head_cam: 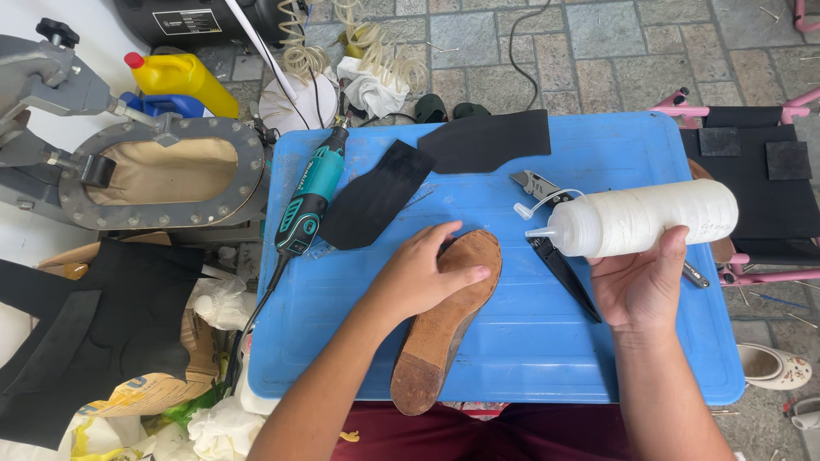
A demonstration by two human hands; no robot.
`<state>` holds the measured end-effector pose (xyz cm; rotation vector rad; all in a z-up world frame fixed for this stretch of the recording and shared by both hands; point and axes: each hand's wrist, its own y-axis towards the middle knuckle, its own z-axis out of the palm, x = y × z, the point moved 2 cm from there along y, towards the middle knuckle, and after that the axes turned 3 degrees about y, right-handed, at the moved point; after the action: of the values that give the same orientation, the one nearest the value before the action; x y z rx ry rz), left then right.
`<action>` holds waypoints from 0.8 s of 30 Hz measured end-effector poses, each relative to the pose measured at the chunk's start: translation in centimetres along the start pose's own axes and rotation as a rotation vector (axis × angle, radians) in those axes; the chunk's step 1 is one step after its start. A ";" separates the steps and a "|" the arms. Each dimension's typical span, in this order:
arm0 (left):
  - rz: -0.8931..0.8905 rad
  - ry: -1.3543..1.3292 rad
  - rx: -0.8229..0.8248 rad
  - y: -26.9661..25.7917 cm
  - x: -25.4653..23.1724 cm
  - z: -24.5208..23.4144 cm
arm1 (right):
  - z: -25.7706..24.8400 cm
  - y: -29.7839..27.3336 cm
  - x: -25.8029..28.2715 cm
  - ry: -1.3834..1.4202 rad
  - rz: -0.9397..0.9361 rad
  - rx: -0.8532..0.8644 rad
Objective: The person applies glue to the sole of a brown shoe using a squeeze bottle and spreads it with a brush. The person repeatedly applies glue and spreads it across the sole surface.
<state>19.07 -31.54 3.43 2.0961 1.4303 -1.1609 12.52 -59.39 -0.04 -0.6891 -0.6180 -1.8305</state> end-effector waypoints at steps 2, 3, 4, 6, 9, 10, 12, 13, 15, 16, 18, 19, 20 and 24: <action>0.070 0.048 0.003 1.0 0.2 0.7 | 0.2 -0.3 0.1 0.007 0.031 -0.002; 0.032 -0.030 0.037 1.1 0.6 1.0 | 0.4 -0.5 0.1 -0.001 0.039 -0.001; -0.006 -0.106 0.067 1.3 1.0 1.2 | 0.7 -0.5 0.2 -0.007 0.046 0.006; -0.091 -0.322 0.093 1.3 2.0 1.8 | 1.2 -0.7 0.2 -0.020 0.046 0.026; -0.153 -0.669 0.104 0.3 3.1 2.8 | 2.0 -1.2 0.2 -0.062 -0.007 0.067; -0.118 -0.738 0.117 0.0 3.3 3.0 | 2.3 -1.3 0.3 -0.090 -0.043 0.086; -0.150 -0.868 0.146 -0.4 3.5 3.2 | 3.0 -1.5 0.4 -0.125 -0.096 0.121; -0.218 -0.928 0.160 -0.5 3.5 3.3 | 3.3 -1.5 0.5 -0.133 -0.113 0.138; -0.256 -1.078 0.172 -0.3 2.9 3.1 | 4.2 -1.1 0.6 -0.132 -0.125 0.159; -0.226 -1.169 0.170 -0.1 2.5 2.8 | 4.5 -0.8 0.6 -0.125 -0.118 0.162; -0.143 -1.268 0.198 0.0 1.8 2.2 | 5.2 0.1 0.6 -0.119 -0.104 0.162; -0.090 -1.275 0.226 -0.2 1.5 1.9 | 5.5 0.5 0.5 -0.121 -0.097 0.158; -0.039 -1.282 0.255 -0.3 1.3 1.7 | 5.7 0.8 0.4 -0.123 -0.089 0.153; 0.147 -1.561 0.384 -0.8 0.8 2.4 | 6.2 1.4 -0.3 -0.167 -0.140 0.177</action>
<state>17.42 -32.28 1.50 0.7393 0.2770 -2.2420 15.01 -55.40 4.27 -0.6979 -0.9476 -1.8310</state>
